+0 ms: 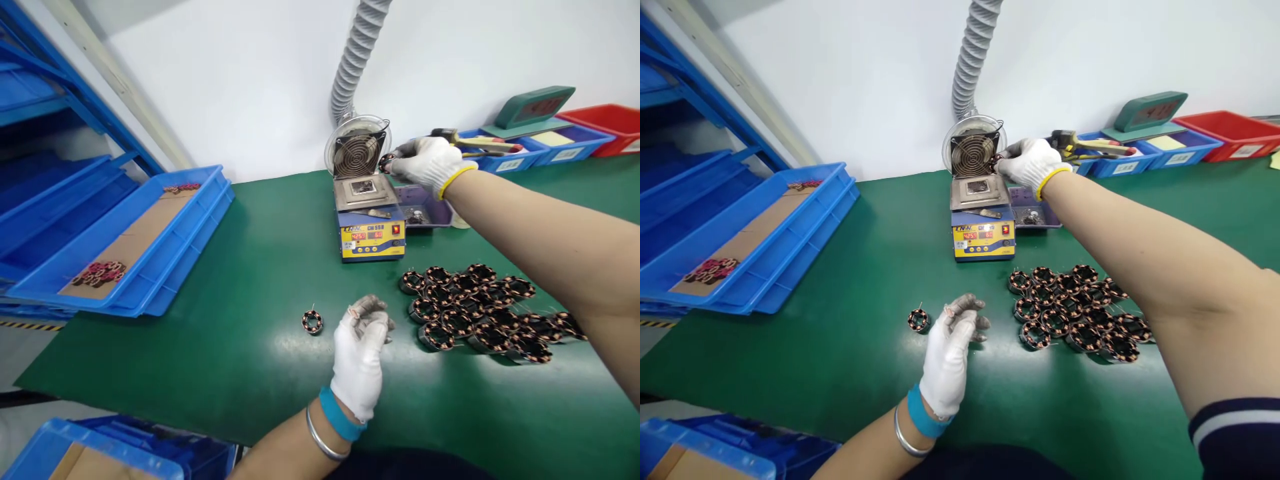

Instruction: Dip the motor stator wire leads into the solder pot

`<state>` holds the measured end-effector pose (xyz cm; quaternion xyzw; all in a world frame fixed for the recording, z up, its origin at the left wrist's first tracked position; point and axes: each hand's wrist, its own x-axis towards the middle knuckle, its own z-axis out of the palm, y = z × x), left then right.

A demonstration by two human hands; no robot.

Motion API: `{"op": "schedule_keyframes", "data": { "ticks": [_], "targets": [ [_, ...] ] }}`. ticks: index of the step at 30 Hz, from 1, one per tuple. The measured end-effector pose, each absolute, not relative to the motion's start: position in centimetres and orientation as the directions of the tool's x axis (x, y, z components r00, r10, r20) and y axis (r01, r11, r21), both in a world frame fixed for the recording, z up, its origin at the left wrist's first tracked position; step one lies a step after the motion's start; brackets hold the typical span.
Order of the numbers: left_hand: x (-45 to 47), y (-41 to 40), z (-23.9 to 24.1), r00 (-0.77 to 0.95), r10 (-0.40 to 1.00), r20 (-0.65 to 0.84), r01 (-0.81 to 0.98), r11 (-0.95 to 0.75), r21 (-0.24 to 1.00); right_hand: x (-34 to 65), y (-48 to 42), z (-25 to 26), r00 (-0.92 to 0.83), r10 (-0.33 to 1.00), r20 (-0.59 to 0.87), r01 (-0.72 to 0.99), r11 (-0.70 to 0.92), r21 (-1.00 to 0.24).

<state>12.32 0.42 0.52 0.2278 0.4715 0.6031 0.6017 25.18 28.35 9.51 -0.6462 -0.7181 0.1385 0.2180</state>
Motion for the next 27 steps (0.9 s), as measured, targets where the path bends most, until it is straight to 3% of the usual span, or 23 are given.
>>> {"op": "schedule_keyframes", "data": {
  "ticks": [3,15,27],
  "targets": [
    [12.2,0.6,0.5,-0.178,0.935,-0.307,-0.523,0.174,0.834,24.3,28.6,9.4,0.012,0.993,0.119,0.865,0.049,-0.5],
    [12.1,0.6,0.5,-0.166,0.935,-0.315,-0.558,0.174,0.811,22.7,29.6,7.4,-0.105,0.989,0.106,0.882,0.142,-0.45],
    [12.1,0.7,0.4,-0.164,0.936,-0.31,-0.536,0.179,0.825,22.5,29.0,8.5,-0.053,0.986,0.157,0.859,0.125,-0.497]
  ]
}}
